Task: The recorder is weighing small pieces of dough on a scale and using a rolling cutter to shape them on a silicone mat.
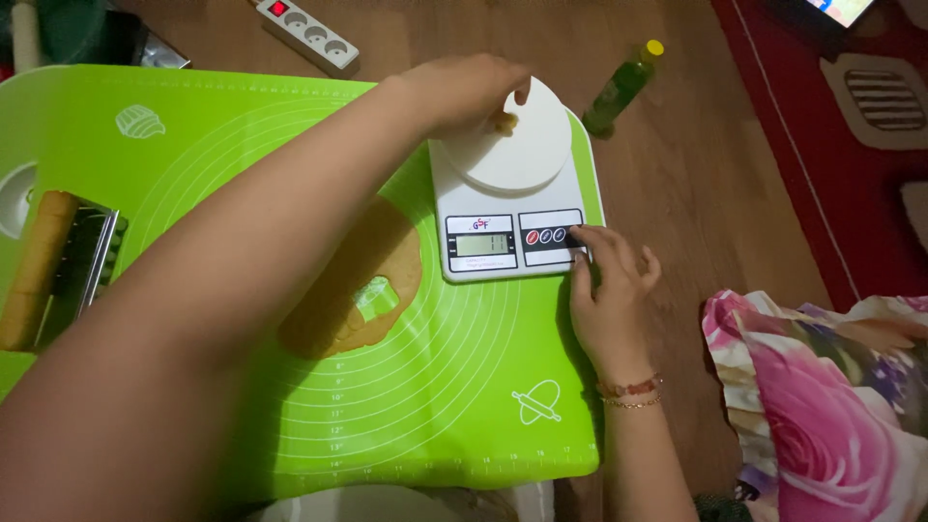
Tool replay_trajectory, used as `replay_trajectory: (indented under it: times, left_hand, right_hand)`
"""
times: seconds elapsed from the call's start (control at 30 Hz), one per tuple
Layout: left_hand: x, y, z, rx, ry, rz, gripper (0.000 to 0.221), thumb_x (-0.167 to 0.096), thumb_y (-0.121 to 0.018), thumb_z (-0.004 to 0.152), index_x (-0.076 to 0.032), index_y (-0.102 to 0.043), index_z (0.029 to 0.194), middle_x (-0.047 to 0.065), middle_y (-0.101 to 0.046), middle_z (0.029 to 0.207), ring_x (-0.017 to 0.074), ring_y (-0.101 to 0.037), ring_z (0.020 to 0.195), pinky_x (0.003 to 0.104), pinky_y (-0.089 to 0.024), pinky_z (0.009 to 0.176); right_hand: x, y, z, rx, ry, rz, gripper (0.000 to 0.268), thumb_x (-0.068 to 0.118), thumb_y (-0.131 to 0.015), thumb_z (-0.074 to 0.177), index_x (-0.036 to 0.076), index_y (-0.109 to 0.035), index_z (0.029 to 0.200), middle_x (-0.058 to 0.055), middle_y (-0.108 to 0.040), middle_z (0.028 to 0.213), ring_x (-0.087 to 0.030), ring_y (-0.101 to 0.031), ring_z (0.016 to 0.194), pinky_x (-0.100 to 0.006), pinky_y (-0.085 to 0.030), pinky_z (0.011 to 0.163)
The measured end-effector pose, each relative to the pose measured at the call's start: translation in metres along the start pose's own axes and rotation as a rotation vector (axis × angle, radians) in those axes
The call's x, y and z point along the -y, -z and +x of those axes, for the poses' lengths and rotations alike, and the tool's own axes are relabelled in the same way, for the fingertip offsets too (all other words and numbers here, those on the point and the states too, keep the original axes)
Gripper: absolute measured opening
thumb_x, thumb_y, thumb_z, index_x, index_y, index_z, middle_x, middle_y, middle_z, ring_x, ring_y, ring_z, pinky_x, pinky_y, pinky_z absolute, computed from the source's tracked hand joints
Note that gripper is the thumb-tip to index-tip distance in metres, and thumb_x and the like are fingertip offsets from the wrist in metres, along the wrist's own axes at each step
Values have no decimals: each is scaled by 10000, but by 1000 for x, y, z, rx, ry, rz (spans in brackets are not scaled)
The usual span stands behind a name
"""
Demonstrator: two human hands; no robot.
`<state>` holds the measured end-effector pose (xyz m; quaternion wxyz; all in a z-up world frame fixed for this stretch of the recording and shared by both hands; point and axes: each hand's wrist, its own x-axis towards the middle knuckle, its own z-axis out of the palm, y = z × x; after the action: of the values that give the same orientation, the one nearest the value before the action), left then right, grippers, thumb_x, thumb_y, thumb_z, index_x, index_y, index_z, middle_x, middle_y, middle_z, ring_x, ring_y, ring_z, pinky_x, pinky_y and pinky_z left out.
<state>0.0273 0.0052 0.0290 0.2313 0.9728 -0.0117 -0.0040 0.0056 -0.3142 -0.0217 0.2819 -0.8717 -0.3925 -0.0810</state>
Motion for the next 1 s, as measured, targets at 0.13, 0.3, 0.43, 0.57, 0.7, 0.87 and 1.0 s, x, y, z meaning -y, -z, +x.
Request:
replay_trajectory:
  times: [0.13,0.3,0.43,0.57,0.7,0.87,1.0]
  left_hand:
    - [25,-21,7,-177,-191,63,234,-170,-787,857,-84,-689,1051,151,-649,1122,393,-627,1072,476,-506,785]
    - [21,-24,-24,-287,-35,-918,239,-189,-685,970,-44,-649,1156,44,-682,1083,160,-665,979,316,-624,810]
    - [10,-18,-99,-240,294,-1571,282,-151,-650,997,23,-611,1215,78,-628,1028,150,-611,904,268,-580,848]
    - [-13,-5,-184,-157,472,-1700,312,-149,-591,986,32,-613,1239,117,-647,1108,166,-641,974,279,-568,907]
    - [-14,-20,-263,-139,533,-1581,378,-147,-579,967,105,-530,1244,177,-666,1182,260,-704,995,360,-584,911]
    - [-67,-67,-327,-139,645,-1609,389,-127,-600,918,51,-584,1263,168,-678,1073,270,-730,948,384,-621,861]
    - [-96,-84,-339,-140,662,-1526,374,-104,-650,882,5,-637,1240,114,-715,1009,214,-743,902,360,-652,811]
  right_hand:
    - [1,-3,0,-7,20,-13,321,96,-603,993,122,-657,1308,-78,-654,1320,-250,-581,1293,-540,-198,1206]
    - [8,-1,0,-3,50,-78,299,141,-639,988,170,-684,1282,-44,-654,1290,-229,-587,1269,-592,-162,1201]
    - [-2,-4,-3,55,20,-182,298,165,-658,982,225,-707,1269,-73,-615,1351,-244,-526,1327,-619,-133,1223]
    - [8,4,-5,93,100,-348,476,109,-668,851,234,-702,1309,-110,-559,1438,-346,-376,1473,-661,-73,1210]
    - [28,14,-1,175,50,-453,393,179,-717,827,200,-713,1219,-223,-497,1426,-404,-334,1412,-733,-63,1109]
    - [118,22,-59,187,57,196,482,196,-761,887,25,-618,1314,-193,-597,1312,-319,-523,1276,-555,-334,1085]
    - [172,-3,-99,512,-168,989,410,83,-790,890,6,-632,1261,-113,-713,1114,-182,-686,1046,-331,-562,933]
